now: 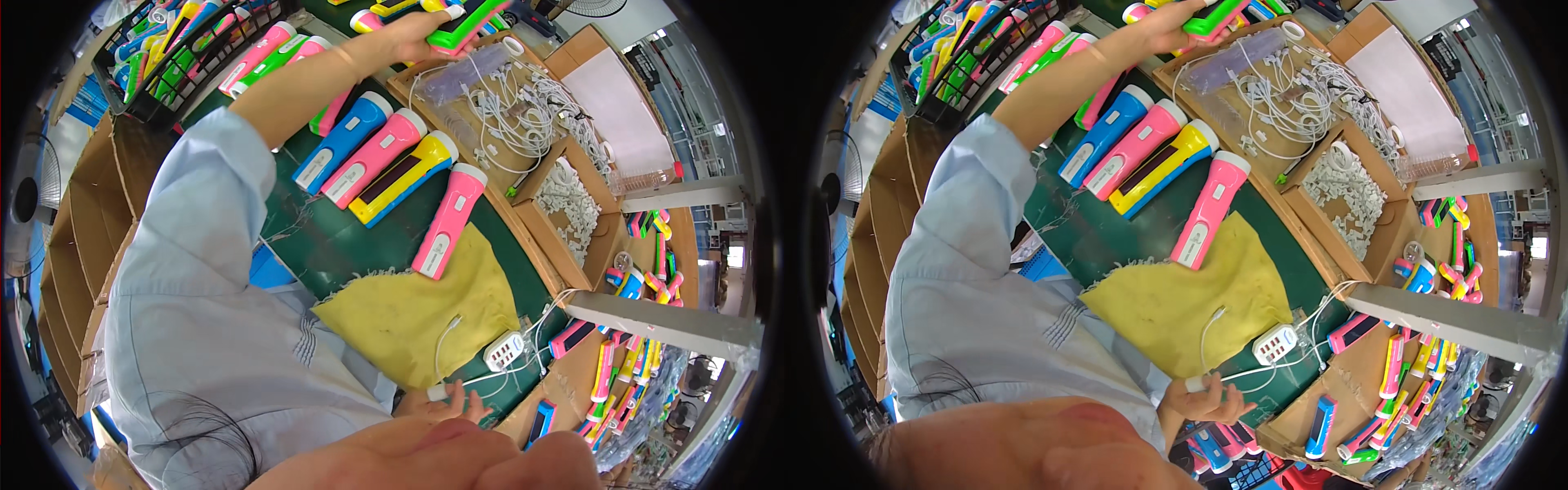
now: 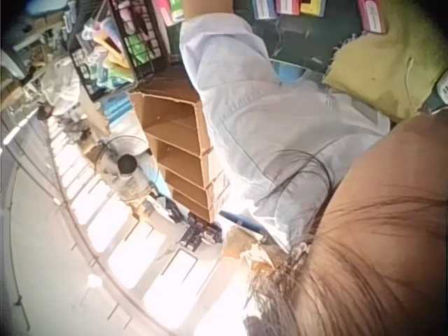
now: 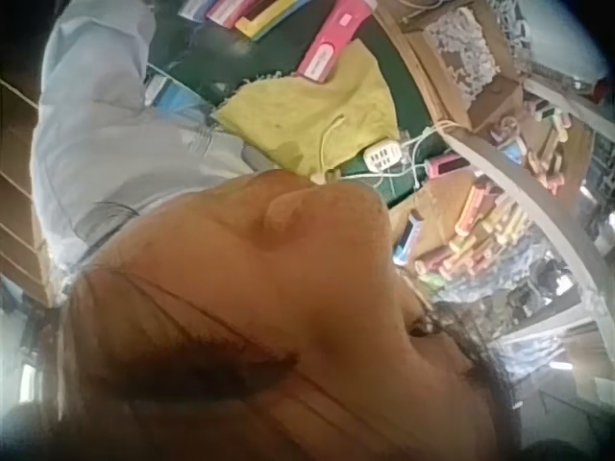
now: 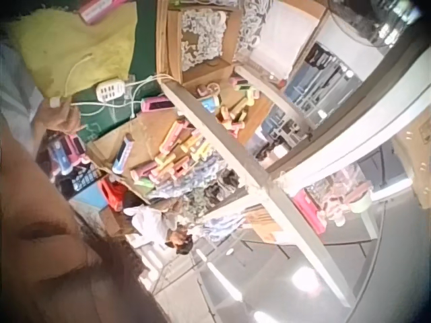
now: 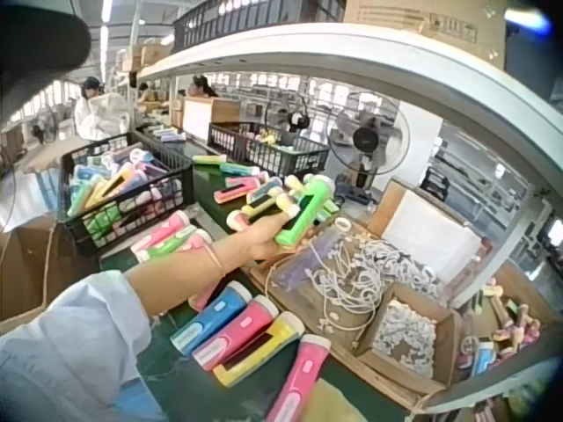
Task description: Testing the functionality of various colorful flashlights by turning them on and off at a workbench.
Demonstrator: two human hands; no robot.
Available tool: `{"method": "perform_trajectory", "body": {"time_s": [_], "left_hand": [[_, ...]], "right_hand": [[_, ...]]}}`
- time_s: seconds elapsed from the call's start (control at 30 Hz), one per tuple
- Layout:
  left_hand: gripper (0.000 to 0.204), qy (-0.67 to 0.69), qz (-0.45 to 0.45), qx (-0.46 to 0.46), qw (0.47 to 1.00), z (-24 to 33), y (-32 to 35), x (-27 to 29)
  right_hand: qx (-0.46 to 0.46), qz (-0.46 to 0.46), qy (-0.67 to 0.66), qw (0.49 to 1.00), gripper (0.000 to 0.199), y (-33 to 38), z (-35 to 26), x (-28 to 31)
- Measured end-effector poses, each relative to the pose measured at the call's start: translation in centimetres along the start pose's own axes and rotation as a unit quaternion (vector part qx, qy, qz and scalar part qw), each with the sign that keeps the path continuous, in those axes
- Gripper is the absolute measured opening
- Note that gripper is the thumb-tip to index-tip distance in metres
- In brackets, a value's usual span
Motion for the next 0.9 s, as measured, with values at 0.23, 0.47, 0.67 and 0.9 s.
{"method": "perform_trajectory", "body": {"time_s": [0.23,0.47,0.67,0.9], "left_hand": [[0.058,0.302,-0.185,0.363,0.862,-13.2,23.0,-9.8],[0.057,-0.072,-0.244,0.401,0.88,-18.5,32.4,-10.8],[0.051,-0.283,-0.159,0.133,0.936,-18.9,30.2,-12.2],[0.028,0.006,-0.031,0.221,0.975,-18.6,28.2,-12.6]], "right_hand": [[-0.24,-0.11,-0.538,0.801,0.041,-4.4,-2.7,-3.4],[-0.015,-0.48,-0.666,0.571,0.036,-6.7,-1.3,-1.0],[-0.176,-0.277,-0.404,0.854,0.049,-1.9,-4.7,-3.2],[-0.194,-0.319,-0.42,0.827,0.027,-2.0,0.9,-3.1]]}}
Point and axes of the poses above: each hand's wrist, its own y-axis away from the middle knuckle, its own x-axis out of the back of the hand, z = x × y, the point moved 3 cm from there along -y, towards the middle knuckle, and after that the axes turned 6 degrees about y, right-handed, at the moved point
